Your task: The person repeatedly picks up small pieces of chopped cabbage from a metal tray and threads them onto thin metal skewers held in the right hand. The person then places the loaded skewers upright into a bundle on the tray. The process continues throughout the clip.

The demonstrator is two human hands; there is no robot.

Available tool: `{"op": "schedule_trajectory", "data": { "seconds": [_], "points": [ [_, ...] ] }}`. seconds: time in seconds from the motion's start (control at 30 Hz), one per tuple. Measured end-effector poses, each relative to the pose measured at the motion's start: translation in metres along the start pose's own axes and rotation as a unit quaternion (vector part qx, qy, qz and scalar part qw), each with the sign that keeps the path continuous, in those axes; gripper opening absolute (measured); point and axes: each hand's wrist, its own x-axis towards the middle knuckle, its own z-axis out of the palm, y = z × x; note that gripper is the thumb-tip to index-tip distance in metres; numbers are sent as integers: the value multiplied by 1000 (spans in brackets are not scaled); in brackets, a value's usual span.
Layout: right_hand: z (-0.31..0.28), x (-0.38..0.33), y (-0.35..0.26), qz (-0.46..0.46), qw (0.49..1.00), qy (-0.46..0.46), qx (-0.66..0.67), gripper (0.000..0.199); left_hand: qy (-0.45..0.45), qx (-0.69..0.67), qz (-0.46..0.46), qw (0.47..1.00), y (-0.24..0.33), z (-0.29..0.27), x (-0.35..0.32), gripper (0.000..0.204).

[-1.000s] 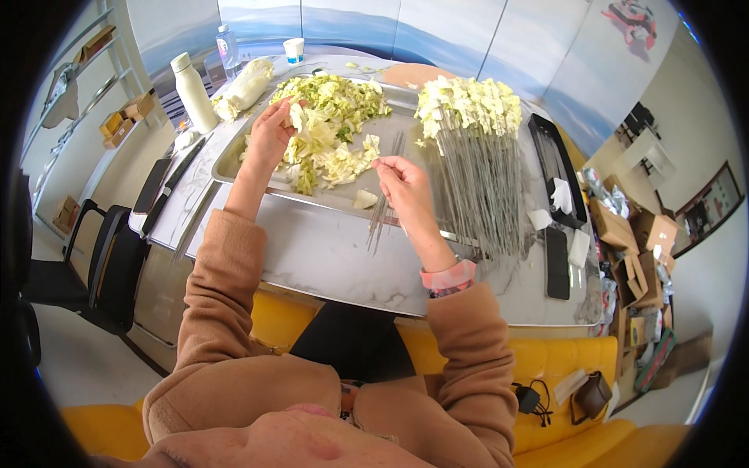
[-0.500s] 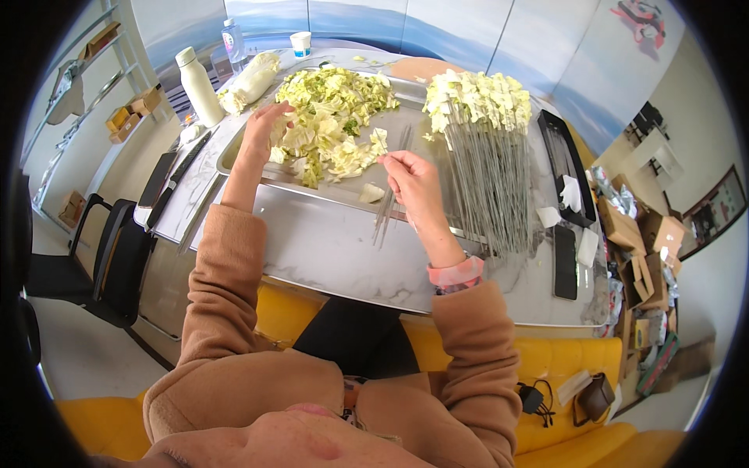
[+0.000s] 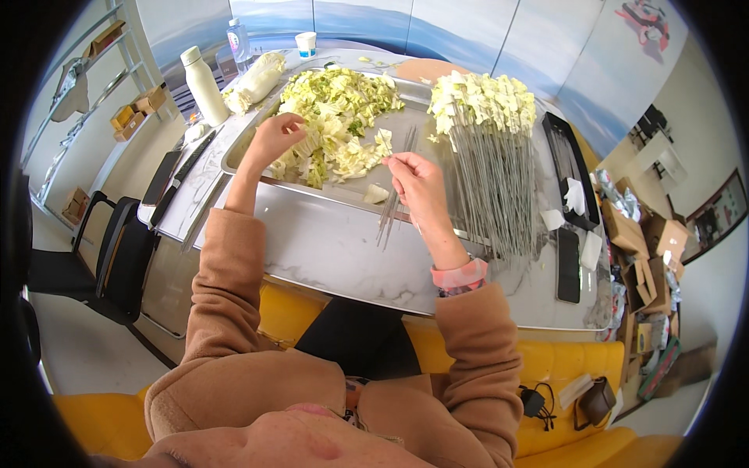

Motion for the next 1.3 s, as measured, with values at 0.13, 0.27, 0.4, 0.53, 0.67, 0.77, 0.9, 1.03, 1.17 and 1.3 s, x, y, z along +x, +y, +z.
{"op": "schedule_trajectory", "data": {
  "seconds": [0.13, 0.27, 0.4, 0.53, 0.67, 0.77, 0.9, 1.03, 1.17, 1.3],
  "points": [
    [0, 0, 0, -5, 1000, -4, -1, 18, 22, 113, 84, 990, -10, 16, 4, 35],
    [-2, 0, 0, -3, 1000, -3, 8, 17, 27, 34, 41, 998, -3, 12, 7, 26],
    [-1, -1, -1, -5, 1000, -3, 5, 17, 69, -169, 36, 983, -2, 9, 8, 19],
    [-1, -1, 0, -8, 1000, -4, 4, 17, 70, -285, 26, 955, 5, 4, 11, 16],
    [-2, 0, 0, -17, 1000, -6, 8, 18, 56, -339, 3, 939, 35, -2, 14, 17],
    [-3, -1, -1, -15, 1000, -4, 17, 18, 52, -330, 8, 942, 61, -10, 20, 20],
    [-3, -1, -1, -12, 999, 1, 42, 18, 52, -346, 21, 937, 93, -14, 28, 21],
    [-6, -1, -2, 6, 995, 26, 95, 19, 14, -440, 18, 898, 121, -5, 30, 21],
    [-12, 0, -3, 23, 988, 44, 144, 22, -35, -522, 6, 852, 132, 8, 27, 18],
    [-10, 0, -6, 9, 987, 40, 157, 25, -95, -576, -14, 812, 139, 17, 25, 15]
  ]
}}
